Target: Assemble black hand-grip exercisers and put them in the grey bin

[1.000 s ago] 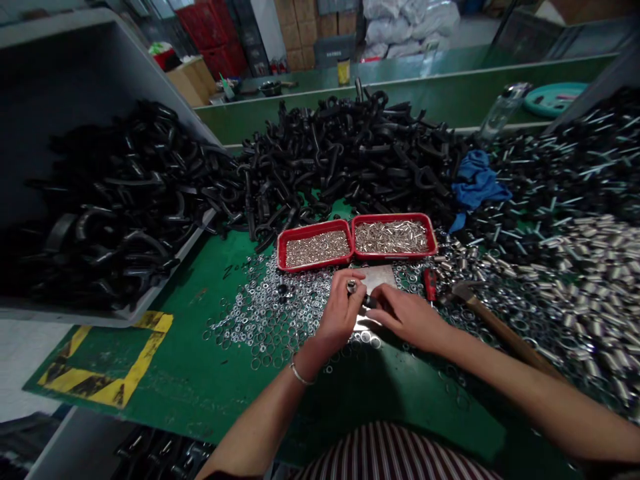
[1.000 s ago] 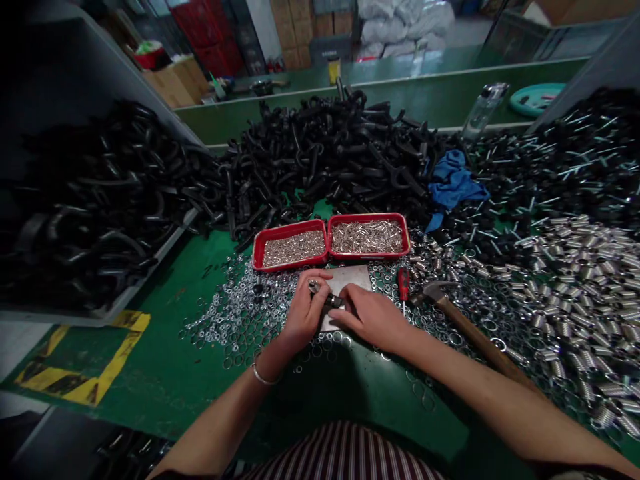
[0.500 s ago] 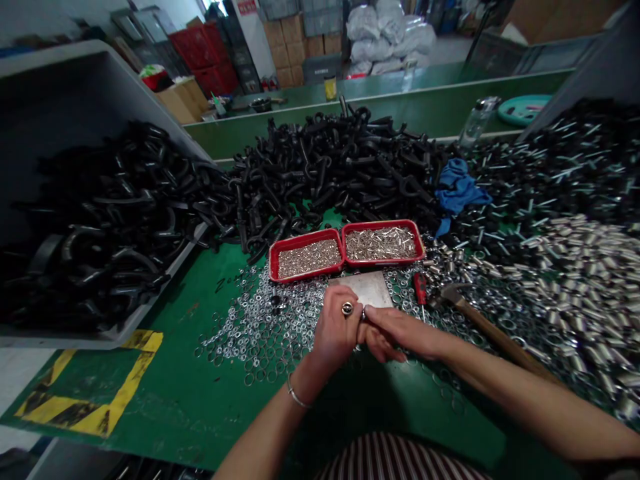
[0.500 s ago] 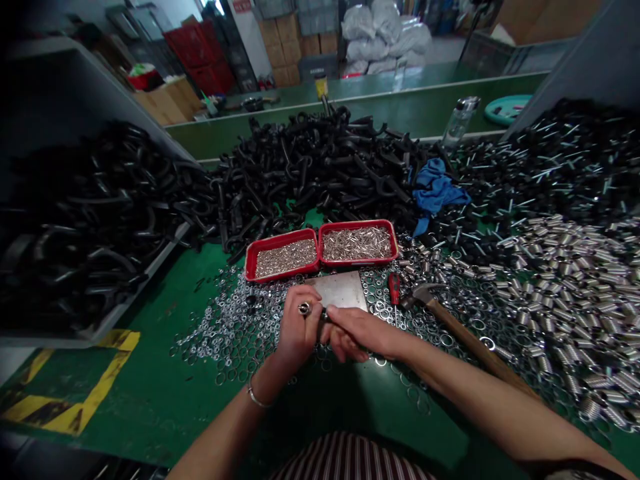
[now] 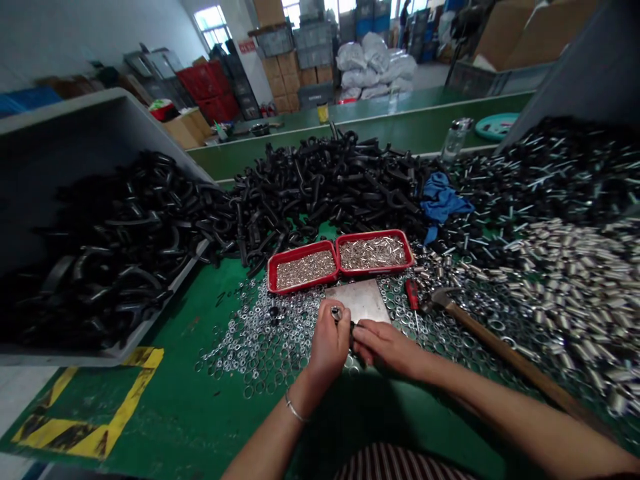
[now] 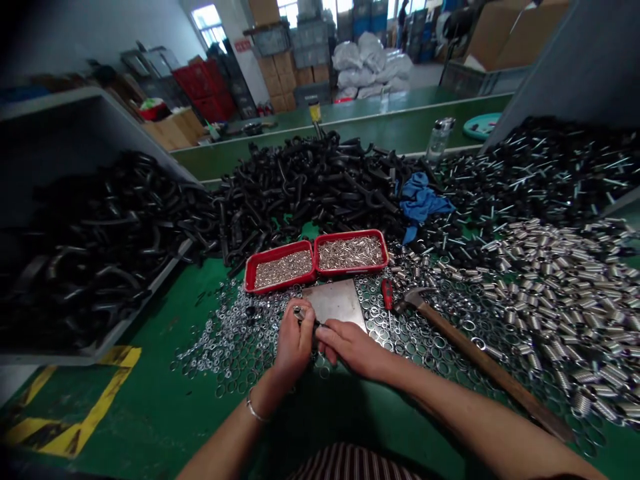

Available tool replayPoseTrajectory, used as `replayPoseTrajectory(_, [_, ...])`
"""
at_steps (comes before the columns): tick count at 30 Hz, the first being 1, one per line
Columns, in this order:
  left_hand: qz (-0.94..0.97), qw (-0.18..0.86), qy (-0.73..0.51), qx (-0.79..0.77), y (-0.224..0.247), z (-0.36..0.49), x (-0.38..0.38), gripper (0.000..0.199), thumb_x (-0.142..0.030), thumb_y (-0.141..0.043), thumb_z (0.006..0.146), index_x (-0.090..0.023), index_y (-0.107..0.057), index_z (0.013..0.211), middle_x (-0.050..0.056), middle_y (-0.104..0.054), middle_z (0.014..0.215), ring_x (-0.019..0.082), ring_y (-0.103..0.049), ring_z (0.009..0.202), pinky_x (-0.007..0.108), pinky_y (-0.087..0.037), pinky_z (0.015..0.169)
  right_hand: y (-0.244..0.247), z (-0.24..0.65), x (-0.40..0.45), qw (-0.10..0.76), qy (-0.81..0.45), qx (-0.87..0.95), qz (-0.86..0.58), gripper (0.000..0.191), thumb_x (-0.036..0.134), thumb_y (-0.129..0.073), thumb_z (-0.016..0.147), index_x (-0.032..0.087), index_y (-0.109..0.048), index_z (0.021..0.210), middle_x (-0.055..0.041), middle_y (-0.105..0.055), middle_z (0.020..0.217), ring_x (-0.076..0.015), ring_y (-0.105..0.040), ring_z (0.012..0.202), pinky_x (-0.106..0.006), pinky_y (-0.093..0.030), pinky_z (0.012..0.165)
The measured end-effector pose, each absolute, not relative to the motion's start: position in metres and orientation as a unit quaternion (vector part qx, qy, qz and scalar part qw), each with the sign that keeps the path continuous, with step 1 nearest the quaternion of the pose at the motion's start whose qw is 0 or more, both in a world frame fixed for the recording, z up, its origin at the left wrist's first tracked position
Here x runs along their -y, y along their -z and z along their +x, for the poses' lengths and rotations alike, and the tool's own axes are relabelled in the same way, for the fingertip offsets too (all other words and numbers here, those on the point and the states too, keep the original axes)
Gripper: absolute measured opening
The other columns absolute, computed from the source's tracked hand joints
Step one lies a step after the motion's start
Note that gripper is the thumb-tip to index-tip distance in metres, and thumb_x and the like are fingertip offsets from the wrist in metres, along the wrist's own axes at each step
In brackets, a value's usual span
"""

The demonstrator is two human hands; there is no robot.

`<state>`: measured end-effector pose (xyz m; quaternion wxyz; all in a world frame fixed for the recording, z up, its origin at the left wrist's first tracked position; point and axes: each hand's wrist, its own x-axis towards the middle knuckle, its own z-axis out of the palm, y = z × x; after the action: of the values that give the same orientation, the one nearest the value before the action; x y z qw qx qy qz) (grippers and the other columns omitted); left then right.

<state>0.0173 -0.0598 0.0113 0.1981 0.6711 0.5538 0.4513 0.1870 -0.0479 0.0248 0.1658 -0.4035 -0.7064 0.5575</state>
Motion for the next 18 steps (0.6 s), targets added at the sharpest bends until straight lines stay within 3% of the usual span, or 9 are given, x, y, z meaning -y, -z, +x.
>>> replayPoseTrajectory(3, [0.716, 0.206, -0.406, -0.529, -0.018, 0.017, 0.058, 0.016, -0.029, -0.040, 0.103, -0.020, -0.050, 0.096, 0.006, -0.055, 0.093, 0.018, -0.056, 0.089, 0.032, -0.047, 0.084, -0.025, 0.191, 0.052, 0.089, -0.704, 0.629, -0.318, 0.077, 0.067, -0.001, 0.099, 0.018, -0.060, 0.093, -0.0007, -0.059, 0.061, -0.0105, -0.034, 0.038, -0.025, -0.034, 0.042])
replayPoseTrajectory(7, [0.733, 0.198, -0.340, -0.555, -0.025, 0.019, 0.046, 0.017, -0.029, -0.039, 0.103, -0.020, -0.049, 0.095, 0.007, -0.057, 0.094, 0.021, -0.057, 0.091, 0.035, -0.048, 0.086, -0.024, 0.196, 0.052, 0.202, -0.476, 0.730, -0.447, 0.056, 0.069, -0.037, 0.096, 0.018, -0.060, 0.093, -0.0080, -0.067, 0.079, -0.0148, -0.055, 0.058, -0.025, -0.040, 0.053])
replayPoseTrajectory(8, [0.735, 0.191, -0.330, -0.561, -0.026, 0.020, 0.042, 0.016, -0.029, -0.039, 0.103, -0.020, -0.049, 0.095, 0.007, -0.057, 0.095, 0.021, -0.058, 0.092, 0.036, -0.048, 0.087, -0.021, 0.197, 0.051, 0.213, -0.452, 0.736, -0.456, 0.054, 0.067, -0.038, 0.097, 0.018, -0.060, 0.092, -0.0078, -0.067, 0.078, -0.0153, -0.057, 0.060, -0.025, -0.041, 0.054])
replayPoseTrajectory(12, [0.776, 0.184, -0.231, -0.557, -0.020, 0.026, 0.025, 0.015, -0.027, -0.040, 0.102, -0.019, -0.051, 0.095, 0.008, -0.058, 0.095, 0.022, -0.058, 0.090, 0.036, -0.048, 0.084, -0.011, 0.202, 0.048, 0.136, -0.569, 0.713, -0.387, 0.061, 0.053, -0.013, 0.106, 0.018, -0.063, 0.098, -0.0016, -0.063, 0.061, -0.0133, -0.050, 0.044, -0.026, -0.042, 0.050])
replayPoseTrajectory(15, [0.850, 0.151, -0.110, -0.492, -0.009, 0.031, 0.012, 0.013, -0.026, -0.047, 0.098, -0.018, -0.054, 0.093, 0.008, -0.059, 0.095, 0.024, -0.057, 0.093, 0.039, -0.046, 0.089, -0.012, 0.213, 0.045, 0.124, -0.458, 0.768, -0.429, 0.045, 0.049, -0.035, 0.104, 0.018, -0.067, 0.106, -0.0081, -0.073, 0.079, -0.0199, -0.067, 0.070, -0.031, -0.051, 0.069])
replayPoseTrajectory(18, [0.885, 0.112, -0.071, -0.447, -0.005, 0.034, -0.003, 0.019, -0.035, -0.055, 0.096, -0.016, -0.058, 0.098, 0.010, -0.060, 0.102, 0.027, -0.054, 0.101, 0.044, -0.043, 0.094, -0.020, 0.239, 0.044, 0.127, -0.384, 0.795, -0.453, 0.037, 0.043, -0.043, 0.102, 0.021, -0.067, 0.118, -0.0109, -0.074, 0.112, -0.0256, -0.069, 0.101, -0.038, -0.051, 0.089])
